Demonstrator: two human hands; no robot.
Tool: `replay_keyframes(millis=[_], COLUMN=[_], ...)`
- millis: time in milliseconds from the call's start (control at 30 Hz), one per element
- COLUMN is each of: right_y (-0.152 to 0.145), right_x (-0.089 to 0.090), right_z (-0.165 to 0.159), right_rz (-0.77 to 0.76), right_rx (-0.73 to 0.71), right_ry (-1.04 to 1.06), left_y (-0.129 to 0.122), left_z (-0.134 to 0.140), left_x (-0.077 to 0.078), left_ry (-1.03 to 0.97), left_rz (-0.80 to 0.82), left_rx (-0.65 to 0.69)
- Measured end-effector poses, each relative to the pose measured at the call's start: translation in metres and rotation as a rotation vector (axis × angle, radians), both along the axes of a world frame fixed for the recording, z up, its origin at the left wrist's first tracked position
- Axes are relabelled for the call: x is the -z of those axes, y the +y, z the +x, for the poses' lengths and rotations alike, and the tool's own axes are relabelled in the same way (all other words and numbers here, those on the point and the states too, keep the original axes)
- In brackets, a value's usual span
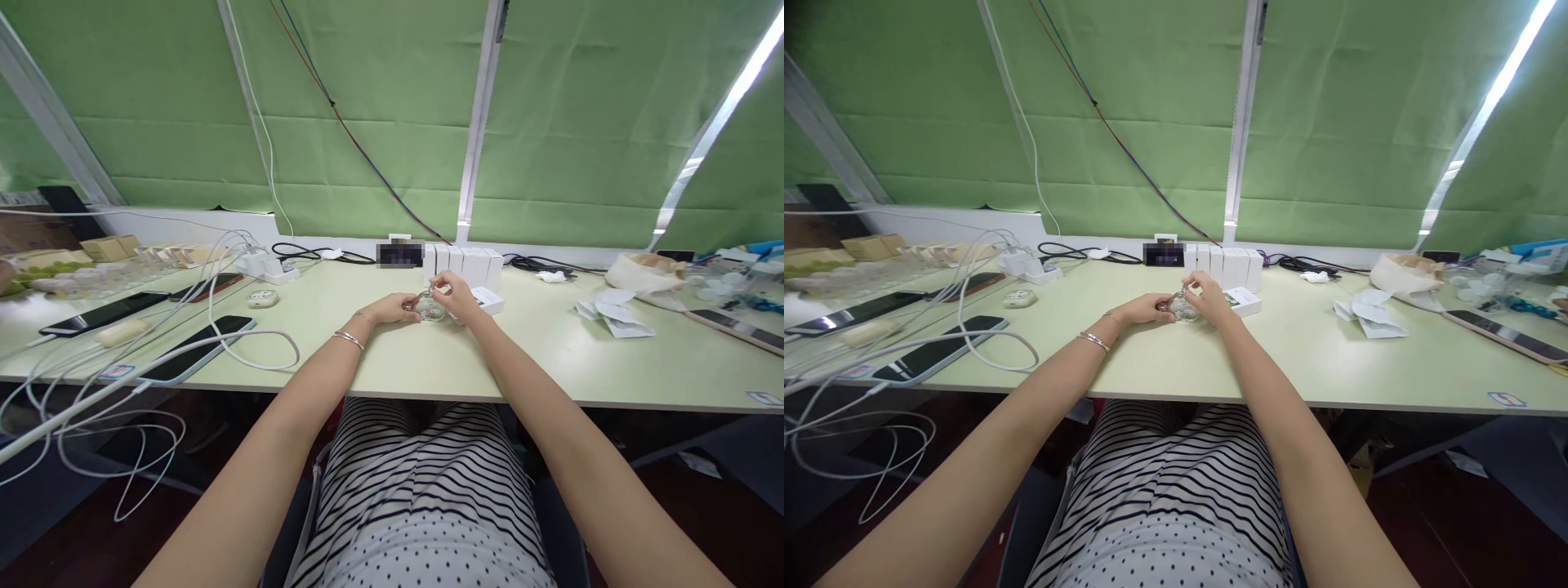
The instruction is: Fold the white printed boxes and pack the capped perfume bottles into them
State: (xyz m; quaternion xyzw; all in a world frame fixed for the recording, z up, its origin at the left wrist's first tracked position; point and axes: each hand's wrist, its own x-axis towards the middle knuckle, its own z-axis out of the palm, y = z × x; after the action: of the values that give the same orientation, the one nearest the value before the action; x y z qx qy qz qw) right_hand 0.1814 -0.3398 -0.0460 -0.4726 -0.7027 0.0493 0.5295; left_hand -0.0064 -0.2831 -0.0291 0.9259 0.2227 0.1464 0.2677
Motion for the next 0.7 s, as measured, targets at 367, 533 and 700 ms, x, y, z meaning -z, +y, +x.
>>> replay_keyframes(millis=[367,533,700], right_y=[-0.001,-0.001,-0.001], right_x=[-0.0022,-0.0019,-0.0017], right_z=[-0.0008,0.0,0.0002], right_rz=[-0.001,-0.011,-0.017], right_rx=[-0.013,-0.004,-0.002], right_ry=[-0.004,-0.012,-0.019], left_y=[0.0,-0.0016,-0.0011], left_z=[0.0003,0.0001,0.0], left_x=[-0.0003,-0.0012,-0.0011], left_ry=[0.002,-0.002,-0.002], left_rz=[-0.005,-0.006,-0.01], left_rx=[-0.005,-0.011,-0.019])
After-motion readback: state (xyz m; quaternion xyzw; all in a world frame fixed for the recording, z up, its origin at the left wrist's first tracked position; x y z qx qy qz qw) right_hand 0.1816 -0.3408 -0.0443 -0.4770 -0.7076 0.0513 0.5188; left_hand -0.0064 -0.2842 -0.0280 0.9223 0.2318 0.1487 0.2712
